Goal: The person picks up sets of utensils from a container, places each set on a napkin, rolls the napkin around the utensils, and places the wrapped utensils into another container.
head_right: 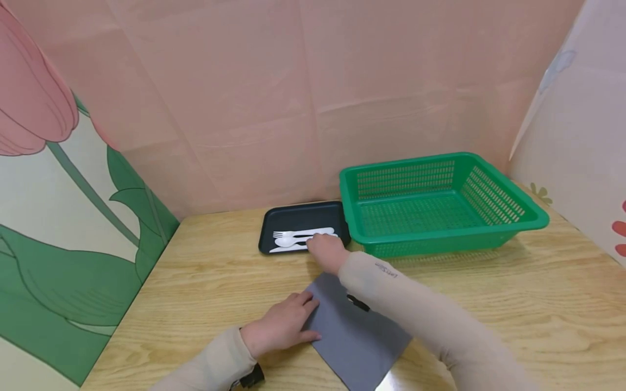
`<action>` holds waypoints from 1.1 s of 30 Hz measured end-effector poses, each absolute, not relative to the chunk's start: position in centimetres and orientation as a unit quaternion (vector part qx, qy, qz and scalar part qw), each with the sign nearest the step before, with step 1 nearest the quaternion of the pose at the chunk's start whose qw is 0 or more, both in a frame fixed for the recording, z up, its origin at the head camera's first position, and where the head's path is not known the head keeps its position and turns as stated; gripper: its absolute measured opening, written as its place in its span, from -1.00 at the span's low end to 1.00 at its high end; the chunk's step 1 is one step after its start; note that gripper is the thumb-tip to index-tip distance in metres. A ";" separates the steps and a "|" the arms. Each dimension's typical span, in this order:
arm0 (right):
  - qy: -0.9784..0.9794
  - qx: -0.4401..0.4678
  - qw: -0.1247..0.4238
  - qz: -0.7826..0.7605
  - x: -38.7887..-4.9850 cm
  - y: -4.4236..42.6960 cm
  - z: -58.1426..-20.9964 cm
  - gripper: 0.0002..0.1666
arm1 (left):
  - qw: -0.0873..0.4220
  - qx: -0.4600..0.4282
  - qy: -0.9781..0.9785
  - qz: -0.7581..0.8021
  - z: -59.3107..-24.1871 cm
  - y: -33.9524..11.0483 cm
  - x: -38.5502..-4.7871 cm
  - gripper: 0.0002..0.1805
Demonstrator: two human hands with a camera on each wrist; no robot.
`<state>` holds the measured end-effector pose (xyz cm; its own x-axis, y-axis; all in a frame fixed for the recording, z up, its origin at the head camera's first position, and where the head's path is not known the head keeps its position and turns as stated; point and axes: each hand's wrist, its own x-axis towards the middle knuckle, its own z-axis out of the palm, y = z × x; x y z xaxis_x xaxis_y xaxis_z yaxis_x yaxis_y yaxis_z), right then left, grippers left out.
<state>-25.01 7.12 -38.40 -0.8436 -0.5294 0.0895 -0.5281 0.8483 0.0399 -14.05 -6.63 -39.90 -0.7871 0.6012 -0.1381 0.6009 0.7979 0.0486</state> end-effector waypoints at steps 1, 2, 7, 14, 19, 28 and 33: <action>-0.961 0.273 0.049 -0.007 -25.2 7.0 -38.5 -0.91 | 0.074 0.317 0.946 0.001 -39.9 -6.6 -14.0 -0.29; -0.961 0.271 0.050 -0.007 -25.5 6.8 -38.7 -0.90 | 0.073 0.316 0.946 0.000 -39.9 -6.6 -14.0 -0.29; -0.967 0.252 0.027 -0.011 -26.7 6.1 -39.4 -0.83 | 0.076 0.310 0.948 -0.004 -39.8 -6.6 -13.9 -0.28; -0.972 0.234 -0.002 -0.020 -27.7 6.0 -39.4 -0.88 | 0.093 0.313 0.945 0.002 -39.9 -6.5 -14.2 -0.30; -0.971 0.239 -0.010 -0.015 -28.0 6.2 -39.5 -0.90 | 0.096 0.314 0.944 0.001 -39.9 -6.5 -14.2 -0.30; -0.972 0.233 -0.006 -0.019 -28.5 6.2 -39.9 -0.87 | 0.087 0.314 0.945 -0.002 -39.9 -6.6 -14.1 -0.30; -0.975 0.223 0.010 -0.022 -28.8 6.0 -40.1 -0.84 | 0.079 0.316 0.945 -0.005 -40.1 -6.6 -14.1 -0.30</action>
<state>-28.77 6.03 -40.11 -0.9003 -0.4351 0.0095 -0.4342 0.8995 0.0479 -14.11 -6.57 -40.05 -0.7879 0.5967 -0.1525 0.5982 0.8003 0.0410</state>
